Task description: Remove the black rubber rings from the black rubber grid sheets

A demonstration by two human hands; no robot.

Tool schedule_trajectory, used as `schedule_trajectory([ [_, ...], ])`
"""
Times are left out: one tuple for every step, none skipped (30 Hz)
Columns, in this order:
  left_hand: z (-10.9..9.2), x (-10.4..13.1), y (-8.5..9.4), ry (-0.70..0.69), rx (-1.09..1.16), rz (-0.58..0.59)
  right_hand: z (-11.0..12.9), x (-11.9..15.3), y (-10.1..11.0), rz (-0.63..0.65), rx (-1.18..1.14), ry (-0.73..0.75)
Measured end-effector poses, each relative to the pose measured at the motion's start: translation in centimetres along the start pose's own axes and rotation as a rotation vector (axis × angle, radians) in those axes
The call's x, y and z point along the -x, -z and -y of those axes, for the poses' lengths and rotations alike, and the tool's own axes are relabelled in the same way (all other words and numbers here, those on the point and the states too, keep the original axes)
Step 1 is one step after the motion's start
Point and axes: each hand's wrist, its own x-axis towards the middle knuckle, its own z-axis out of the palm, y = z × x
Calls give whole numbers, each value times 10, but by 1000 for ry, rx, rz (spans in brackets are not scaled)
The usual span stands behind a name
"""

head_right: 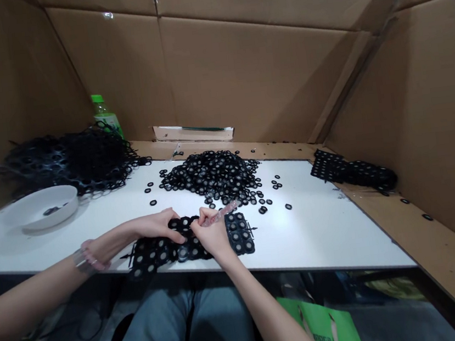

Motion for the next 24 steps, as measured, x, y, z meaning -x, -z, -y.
schedule_trajectory([
  [1,0,0,6,6,-1,0,0,0,3,3,0],
  [2,-1,0,2,13,3,0,0,0,5,8,2],
  [2,-1,0,-9,22,10,0,0,0,6,11,4],
  [2,-1,0,-24,29,19,0,0,0,7,13,5],
  [2,-1,1,-34,36,28,0,1,0,8,13,5],
  [1,-1,1,-39,43,33,0,1,0,10,11,4],
  [1,0,0,-38,51,35,-1,1,0,14,10,4],
  [0,1,0,-36,62,33,-1,1,0,15,14,10],
  [0,1,-1,-36,76,28,-1,1,0,16,25,21],
  [1,1,-2,-42,93,21,-2,1,-1,20,42,37],
  [2,1,-3,-53,110,16,-2,1,-1,24,66,59],
  [3,1,-4,-74,129,15,-2,1,-2,30,93,86],
  [5,1,-6,-100,147,24,-3,1,-3,39,120,114],
  [7,0,-7,-129,166,35,-4,2,-4,52,144,137],
  [9,-1,-8,-155,184,46,-4,2,-5,65,161,157],
  [11,-2,-9,-178,200,53,-5,3,-6,74,176,173],
  [12,-2,-10,-191,211,57,-6,4,-7,79,189,184],
  [13,-3,-10,-195,215,55,-7,4,-7,83,200,191],
  [13,-4,-10,-192,209,47,-8,4,-8,85,209,195],
  [14,-4,-10,-186,190,31,-8,4,-8,91,214,198],
  [13,-4,-10,-180,157,16,-8,4,-8,96,211,196],
  [12,-3,-9,-175,108,2,-8,3,-7,97,192,183],
  [11,-1,-9,-175,47,-12,-7,2,-6,88,157,154],
  [9,2,-8,-182,-23,-35,-6,1,-4,69,104,110],
])
